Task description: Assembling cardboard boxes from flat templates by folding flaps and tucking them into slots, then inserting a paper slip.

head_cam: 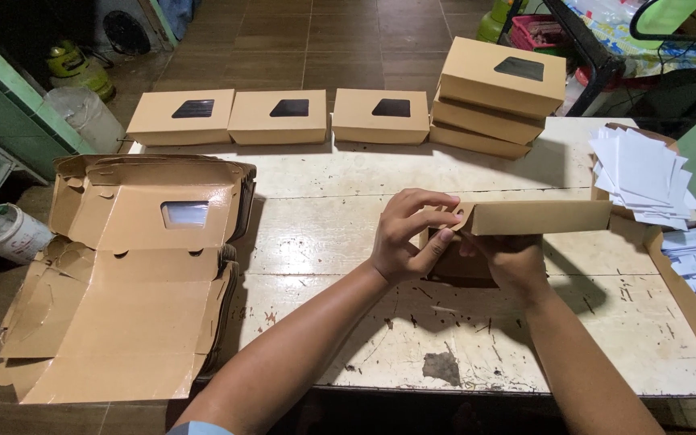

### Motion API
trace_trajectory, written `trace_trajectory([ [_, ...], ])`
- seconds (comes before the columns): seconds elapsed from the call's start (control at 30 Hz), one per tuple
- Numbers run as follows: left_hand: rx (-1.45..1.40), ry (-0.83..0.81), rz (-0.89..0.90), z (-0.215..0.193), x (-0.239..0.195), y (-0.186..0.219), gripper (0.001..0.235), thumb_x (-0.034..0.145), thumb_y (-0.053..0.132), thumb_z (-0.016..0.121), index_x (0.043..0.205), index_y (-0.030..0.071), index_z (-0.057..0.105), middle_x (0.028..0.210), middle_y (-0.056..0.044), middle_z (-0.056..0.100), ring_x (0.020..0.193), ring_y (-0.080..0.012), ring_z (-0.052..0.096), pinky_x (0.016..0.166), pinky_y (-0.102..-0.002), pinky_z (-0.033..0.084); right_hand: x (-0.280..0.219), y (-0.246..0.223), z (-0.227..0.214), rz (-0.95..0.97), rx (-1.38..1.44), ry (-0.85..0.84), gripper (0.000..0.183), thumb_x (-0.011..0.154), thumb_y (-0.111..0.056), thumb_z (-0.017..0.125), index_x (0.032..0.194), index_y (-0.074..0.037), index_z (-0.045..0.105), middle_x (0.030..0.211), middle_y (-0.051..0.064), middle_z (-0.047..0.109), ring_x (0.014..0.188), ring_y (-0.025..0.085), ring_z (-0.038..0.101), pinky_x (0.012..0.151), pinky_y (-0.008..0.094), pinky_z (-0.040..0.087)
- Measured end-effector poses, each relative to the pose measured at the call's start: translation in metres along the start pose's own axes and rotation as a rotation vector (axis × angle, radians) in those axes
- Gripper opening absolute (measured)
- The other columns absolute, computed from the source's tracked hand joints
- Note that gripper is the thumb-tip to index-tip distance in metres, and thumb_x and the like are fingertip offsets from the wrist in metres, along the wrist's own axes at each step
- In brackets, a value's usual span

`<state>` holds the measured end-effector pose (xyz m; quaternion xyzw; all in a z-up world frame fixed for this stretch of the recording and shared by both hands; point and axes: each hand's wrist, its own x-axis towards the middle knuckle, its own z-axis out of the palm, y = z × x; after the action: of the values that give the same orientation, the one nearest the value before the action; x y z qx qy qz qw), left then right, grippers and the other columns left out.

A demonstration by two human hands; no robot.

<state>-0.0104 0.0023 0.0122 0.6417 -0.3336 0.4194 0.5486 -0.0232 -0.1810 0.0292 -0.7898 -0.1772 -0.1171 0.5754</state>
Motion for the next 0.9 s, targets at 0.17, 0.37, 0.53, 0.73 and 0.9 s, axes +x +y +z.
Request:
trace_trajectory([
  [0.17,-0.139,0.056,-0.014,0.008,-0.006,-0.011,0.024,0.090,0.027,0.074,0.110,0.013,0.070,0.111,-0.006,0.074,0.098,-0.0306,0.069,0.087,-0.040,0.053,0.002,-0.004,-0.001,0.032,0.205,-0.074,0.022,0.093,-0.003,0.067,0.071,0.000,0.070,0.061,0.017,0.065,0.057,0.028,0.064,0.066,0.041,0.055],
  [0.37,-0.136,0.012,0.016,0.005,-0.002,-0.005,0.029,0.086,0.025,0.079,0.110,0.011,0.068,0.110,-0.007,0.072,0.098,-0.0332,0.067,0.087,-0.044,0.053,0.000,-0.005,0.000,0.082,0.157,-0.048,0.022,0.092,-0.005,0.069,0.070,0.000,0.070,0.062,0.015,0.065,0.058,0.029,0.063,0.068,0.040,0.053],
  [0.53,-0.116,0.000,0.016,0.004,0.000,-0.001,0.027,0.087,0.022,0.079,0.111,0.013,0.069,0.110,-0.007,0.071,0.099,-0.0334,0.067,0.087,-0.043,0.054,0.000,-0.008,-0.003,0.093,0.013,-0.036,0.024,0.092,-0.005,0.070,0.069,0.002,0.071,0.062,0.016,0.068,0.057,0.030,0.066,0.069,0.039,0.053],
  [0.73,-0.027,0.015,0.024,0.004,-0.002,-0.005,0.030,0.082,0.016,0.083,0.108,0.015,0.070,0.107,-0.007,0.067,0.096,-0.0323,0.065,0.083,-0.042,0.055,0.003,-0.021,0.004,-0.142,0.068,-0.047,0.019,0.084,-0.002,0.069,0.065,-0.003,0.072,0.059,0.012,0.066,0.058,0.017,0.061,0.070,0.030,0.054],
  [0.9,0.059,-0.060,0.075,0.003,-0.007,-0.012,0.043,0.076,0.019,0.080,0.118,0.020,0.069,0.113,-0.008,0.066,0.094,-0.0299,0.065,0.081,-0.043,0.055,-0.003,-0.021,0.005,-0.299,-0.027,0.098,0.022,0.076,-0.010,0.088,0.076,0.006,0.073,0.062,0.017,0.065,0.064,0.016,0.061,0.064,0.037,0.053],
])
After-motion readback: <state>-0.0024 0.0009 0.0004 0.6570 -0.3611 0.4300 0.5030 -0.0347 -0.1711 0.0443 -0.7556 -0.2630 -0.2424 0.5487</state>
